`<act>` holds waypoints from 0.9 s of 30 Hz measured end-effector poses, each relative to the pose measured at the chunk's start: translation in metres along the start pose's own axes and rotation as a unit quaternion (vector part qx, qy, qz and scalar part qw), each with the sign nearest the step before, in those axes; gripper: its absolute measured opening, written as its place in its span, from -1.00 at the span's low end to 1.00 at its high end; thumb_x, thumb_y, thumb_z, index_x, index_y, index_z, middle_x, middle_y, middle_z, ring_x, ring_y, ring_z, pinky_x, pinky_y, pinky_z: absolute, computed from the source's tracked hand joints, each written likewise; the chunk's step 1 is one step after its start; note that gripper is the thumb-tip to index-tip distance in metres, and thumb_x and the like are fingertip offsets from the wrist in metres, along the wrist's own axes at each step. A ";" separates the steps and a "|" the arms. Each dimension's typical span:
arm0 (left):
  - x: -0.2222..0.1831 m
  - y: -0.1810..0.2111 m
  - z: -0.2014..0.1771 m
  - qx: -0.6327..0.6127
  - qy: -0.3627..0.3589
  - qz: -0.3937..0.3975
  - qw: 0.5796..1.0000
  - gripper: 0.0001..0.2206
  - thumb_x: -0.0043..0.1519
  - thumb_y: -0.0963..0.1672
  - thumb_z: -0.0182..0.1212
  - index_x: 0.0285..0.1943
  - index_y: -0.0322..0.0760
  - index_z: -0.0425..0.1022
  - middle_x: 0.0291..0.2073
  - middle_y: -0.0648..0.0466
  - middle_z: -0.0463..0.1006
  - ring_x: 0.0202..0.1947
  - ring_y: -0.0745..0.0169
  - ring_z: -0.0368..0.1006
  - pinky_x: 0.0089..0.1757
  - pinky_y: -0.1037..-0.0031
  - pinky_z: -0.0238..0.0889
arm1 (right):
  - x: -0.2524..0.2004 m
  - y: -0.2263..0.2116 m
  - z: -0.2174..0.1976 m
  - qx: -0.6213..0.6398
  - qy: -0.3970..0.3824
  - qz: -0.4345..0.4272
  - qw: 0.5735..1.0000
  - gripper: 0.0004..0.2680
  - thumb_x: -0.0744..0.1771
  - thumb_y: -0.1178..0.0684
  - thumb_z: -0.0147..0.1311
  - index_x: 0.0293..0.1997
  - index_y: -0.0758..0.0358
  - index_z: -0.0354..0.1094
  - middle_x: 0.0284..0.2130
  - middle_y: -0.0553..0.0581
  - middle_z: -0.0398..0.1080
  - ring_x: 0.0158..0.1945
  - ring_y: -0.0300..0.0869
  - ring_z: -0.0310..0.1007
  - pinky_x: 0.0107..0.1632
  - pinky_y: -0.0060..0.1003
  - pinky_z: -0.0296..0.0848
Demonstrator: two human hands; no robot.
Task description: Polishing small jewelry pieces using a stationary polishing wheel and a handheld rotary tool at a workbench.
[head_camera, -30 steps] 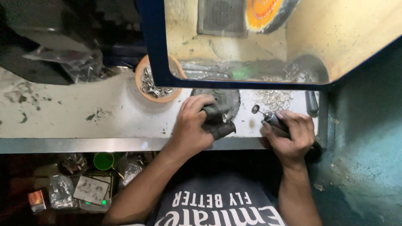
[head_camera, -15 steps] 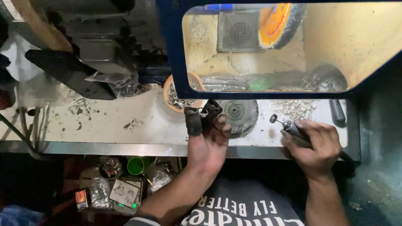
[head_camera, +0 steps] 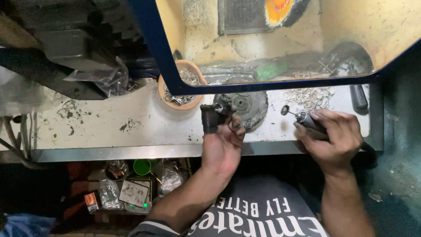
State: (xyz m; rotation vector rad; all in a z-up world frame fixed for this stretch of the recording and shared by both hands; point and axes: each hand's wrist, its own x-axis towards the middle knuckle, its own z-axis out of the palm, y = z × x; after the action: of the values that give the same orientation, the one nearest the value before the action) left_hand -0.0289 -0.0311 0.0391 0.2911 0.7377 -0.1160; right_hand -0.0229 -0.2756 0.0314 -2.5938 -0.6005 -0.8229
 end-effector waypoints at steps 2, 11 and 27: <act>0.004 -0.003 -0.005 0.005 -0.013 -0.011 1.000 -0.64 0.30 -0.01 0.17 0.14 -0.35 0.46 -0.18 0.01 0.54 -0.32 0.34 0.41 -0.37 0.59 0.34 | -0.001 0.000 -0.001 0.001 -0.010 0.007 1.000 -0.72 0.38 -0.09 0.29 -0.14 0.43 0.54 -0.20 0.29 0.57 -0.14 0.10 0.52 0.08 -0.05 0.40; 0.011 -0.007 -0.016 -0.031 -0.060 -0.026 0.997 -0.61 0.30 0.06 0.17 0.08 -0.30 0.48 -0.15 0.02 0.59 -0.38 0.33 0.30 -0.37 0.56 0.18 | 0.001 -0.001 0.000 0.000 -0.005 0.003 1.000 -0.73 0.37 -0.08 0.29 -0.15 0.43 0.55 -0.21 0.27 0.57 -0.14 0.08 0.52 0.05 -0.06 0.41; 0.004 0.152 -0.004 0.747 -0.046 0.596 0.290 -0.66 -0.01 -0.02 0.54 -0.28 -0.39 0.64 -0.03 -0.03 0.61 -0.08 -0.06 0.51 -0.10 0.16 0.40 | 0.003 -0.002 -0.005 0.010 -0.004 0.032 0.999 -0.75 0.30 -0.06 0.33 -0.13 0.36 0.54 -0.21 0.21 0.55 -0.12 0.03 0.50 0.08 -0.12 0.44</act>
State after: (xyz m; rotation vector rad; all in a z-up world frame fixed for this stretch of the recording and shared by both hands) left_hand 0.0030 0.1152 0.0666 2.6139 -0.1813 0.7169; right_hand -0.0241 -0.2751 0.0381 -2.5840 -0.5231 -0.7832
